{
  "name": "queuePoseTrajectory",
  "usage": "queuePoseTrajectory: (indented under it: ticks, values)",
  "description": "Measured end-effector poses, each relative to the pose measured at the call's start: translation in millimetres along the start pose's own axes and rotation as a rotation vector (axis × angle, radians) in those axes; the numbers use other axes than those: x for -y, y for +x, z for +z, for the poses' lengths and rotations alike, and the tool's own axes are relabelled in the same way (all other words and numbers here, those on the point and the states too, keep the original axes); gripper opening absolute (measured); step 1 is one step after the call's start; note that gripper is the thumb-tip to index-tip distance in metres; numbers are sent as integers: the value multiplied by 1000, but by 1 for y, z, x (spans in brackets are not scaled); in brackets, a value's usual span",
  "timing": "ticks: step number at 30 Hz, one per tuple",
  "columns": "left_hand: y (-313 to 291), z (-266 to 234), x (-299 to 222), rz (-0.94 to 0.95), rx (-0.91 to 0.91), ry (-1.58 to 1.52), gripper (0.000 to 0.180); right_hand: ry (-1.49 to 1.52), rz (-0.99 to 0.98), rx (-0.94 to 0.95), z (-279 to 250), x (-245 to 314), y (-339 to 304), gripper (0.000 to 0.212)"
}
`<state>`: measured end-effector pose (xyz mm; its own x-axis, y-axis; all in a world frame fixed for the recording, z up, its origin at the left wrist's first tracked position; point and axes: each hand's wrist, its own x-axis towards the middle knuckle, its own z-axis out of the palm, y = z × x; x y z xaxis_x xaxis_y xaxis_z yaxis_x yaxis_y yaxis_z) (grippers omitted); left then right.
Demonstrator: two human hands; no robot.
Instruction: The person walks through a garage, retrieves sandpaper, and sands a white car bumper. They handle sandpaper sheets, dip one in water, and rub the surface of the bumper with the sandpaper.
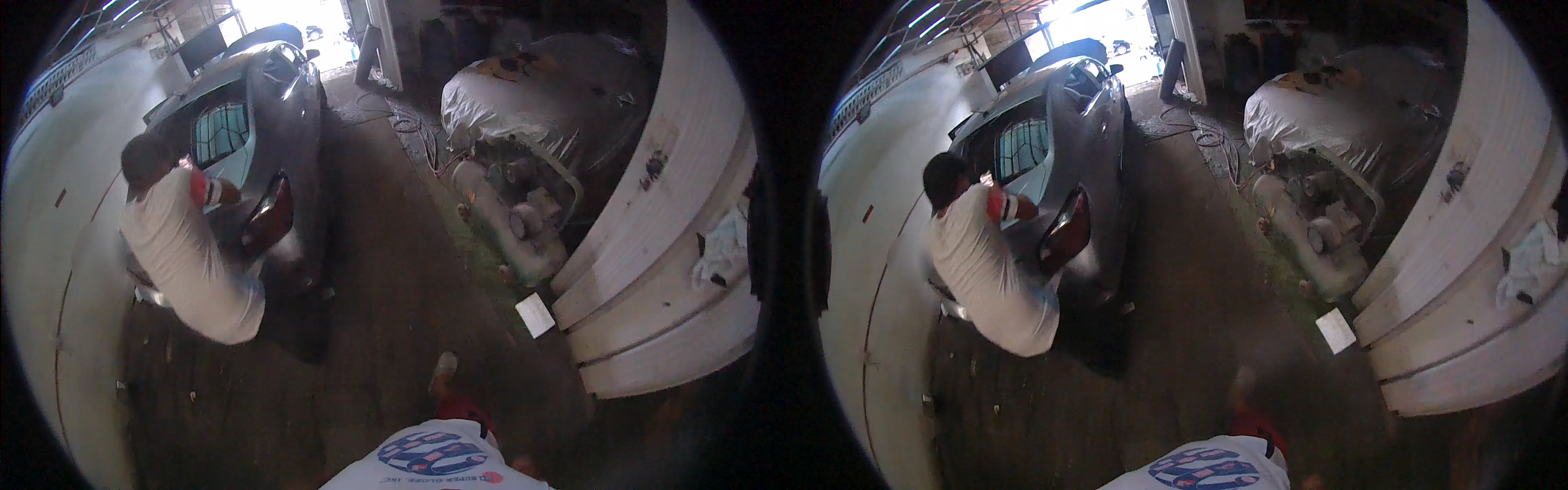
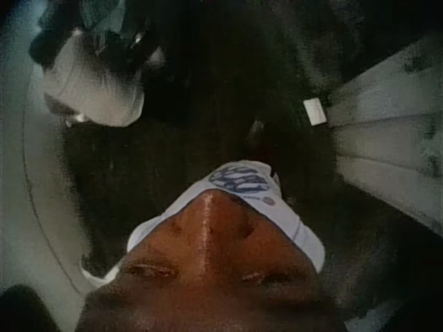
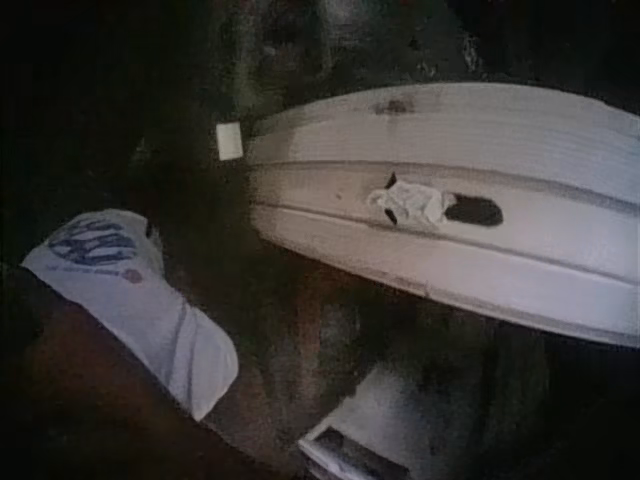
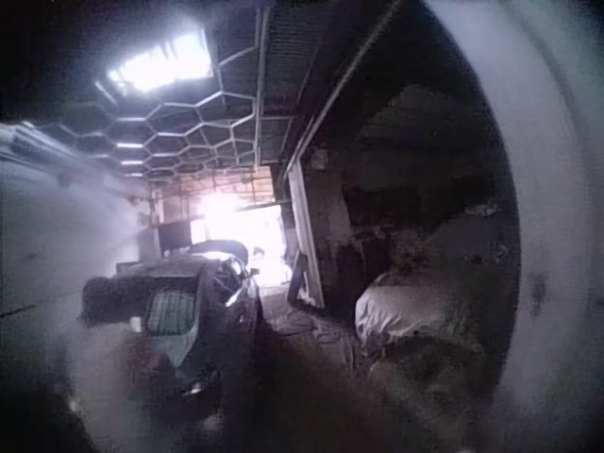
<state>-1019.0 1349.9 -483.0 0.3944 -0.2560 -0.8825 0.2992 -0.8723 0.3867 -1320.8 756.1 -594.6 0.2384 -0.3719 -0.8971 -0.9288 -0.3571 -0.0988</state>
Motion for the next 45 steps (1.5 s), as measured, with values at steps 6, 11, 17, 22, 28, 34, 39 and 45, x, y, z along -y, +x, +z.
queuePoseTrajectory:
  ticks: [6,11,17,22,28,34,39,45]
  values:
    - [56,-94,-118,-59,-2,-104,47,144,-93,-137,-232,200,141,41]
    - [119,-192,-204,-88,-33,-178,47,386,-448,-447,-434,489,188,51]
    - [256,-319,-329,-19,-58,-240,47,198,-756,-466,-566,771,182,47]
    - [396,-449,-439,232,-86,-251,47,213,-587,-310,-593,863,248,50]
    - [513,-638,-624,280,-241,39,45,-319,-328,-184,-573,790,365,51]
    - [631,-802,-754,162,-282,-21,42,-330,-49,16,-640,844,400,37]
    - [710,-894,-826,390,-351,258,48,-256,-55,-41,-771,1001,484,39]
    - [760,-983,-965,-65,-247,-190,51,-13,-367,-420,-1000,1289,619,45]
